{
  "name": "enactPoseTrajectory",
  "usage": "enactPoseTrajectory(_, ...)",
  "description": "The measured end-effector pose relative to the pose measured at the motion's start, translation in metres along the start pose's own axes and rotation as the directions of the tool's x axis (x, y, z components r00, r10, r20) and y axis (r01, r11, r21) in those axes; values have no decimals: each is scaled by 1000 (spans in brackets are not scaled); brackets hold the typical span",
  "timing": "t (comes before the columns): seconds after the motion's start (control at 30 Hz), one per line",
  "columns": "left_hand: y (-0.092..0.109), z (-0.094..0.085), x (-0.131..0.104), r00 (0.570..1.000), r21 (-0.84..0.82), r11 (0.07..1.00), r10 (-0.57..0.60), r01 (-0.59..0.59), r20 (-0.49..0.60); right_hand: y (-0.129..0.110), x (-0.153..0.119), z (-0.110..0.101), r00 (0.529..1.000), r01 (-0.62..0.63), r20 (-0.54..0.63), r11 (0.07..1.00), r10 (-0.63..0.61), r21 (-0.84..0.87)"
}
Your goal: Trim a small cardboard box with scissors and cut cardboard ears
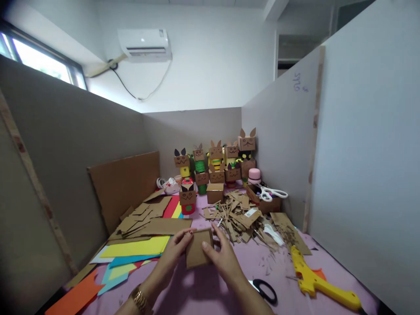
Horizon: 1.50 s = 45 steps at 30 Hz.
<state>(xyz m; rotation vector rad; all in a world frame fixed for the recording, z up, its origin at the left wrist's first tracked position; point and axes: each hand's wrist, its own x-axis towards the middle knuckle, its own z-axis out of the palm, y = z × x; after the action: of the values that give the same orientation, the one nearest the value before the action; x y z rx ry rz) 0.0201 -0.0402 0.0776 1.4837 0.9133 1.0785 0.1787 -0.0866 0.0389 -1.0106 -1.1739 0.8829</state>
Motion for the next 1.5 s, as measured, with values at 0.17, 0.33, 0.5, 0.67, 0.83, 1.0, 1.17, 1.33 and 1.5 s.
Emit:
enactPoseTrajectory(0.17,-4,9,-15,995,-144,986,-78,85,54,-9,-11,-5,985,-152,105,979,138,135)
enactPoseTrajectory(0.33,-25,10,-17,990,-257,966,-54,19,-127,3,-13,-4,971,-213,146,964,191,157)
enactPoseTrajectory(0.5,-21,6,-20,986,-359,925,-156,125,-58,15,-21,6,982,-180,90,974,169,140)
enactPoseTrajectory(0.67,-18,5,-24,971,-373,908,-229,189,-65,11,-26,8,956,-279,142,946,258,164)
enactPoseTrajectory(0.83,-21,6,-28,946,-427,866,-317,260,-66,10,-28,7,951,-300,133,940,281,164)
enactPoseTrajectory(1.0,-23,7,-29,972,-356,917,-223,181,-80,11,-28,6,956,-284,118,949,269,137)
enactPoseTrajectory(1.17,-23,6,-30,977,-340,925,-203,170,-63,10,-32,8,970,-231,105,969,221,89)
enactPoseTrajectory(1.33,-23,4,-29,980,-310,937,-189,161,-64,7,-33,8,965,-237,139,968,224,87)
enactPoseTrajectory(1.5,-19,5,-29,976,-337,925,-209,176,-64,2,-33,7,964,-237,140,970,227,58)
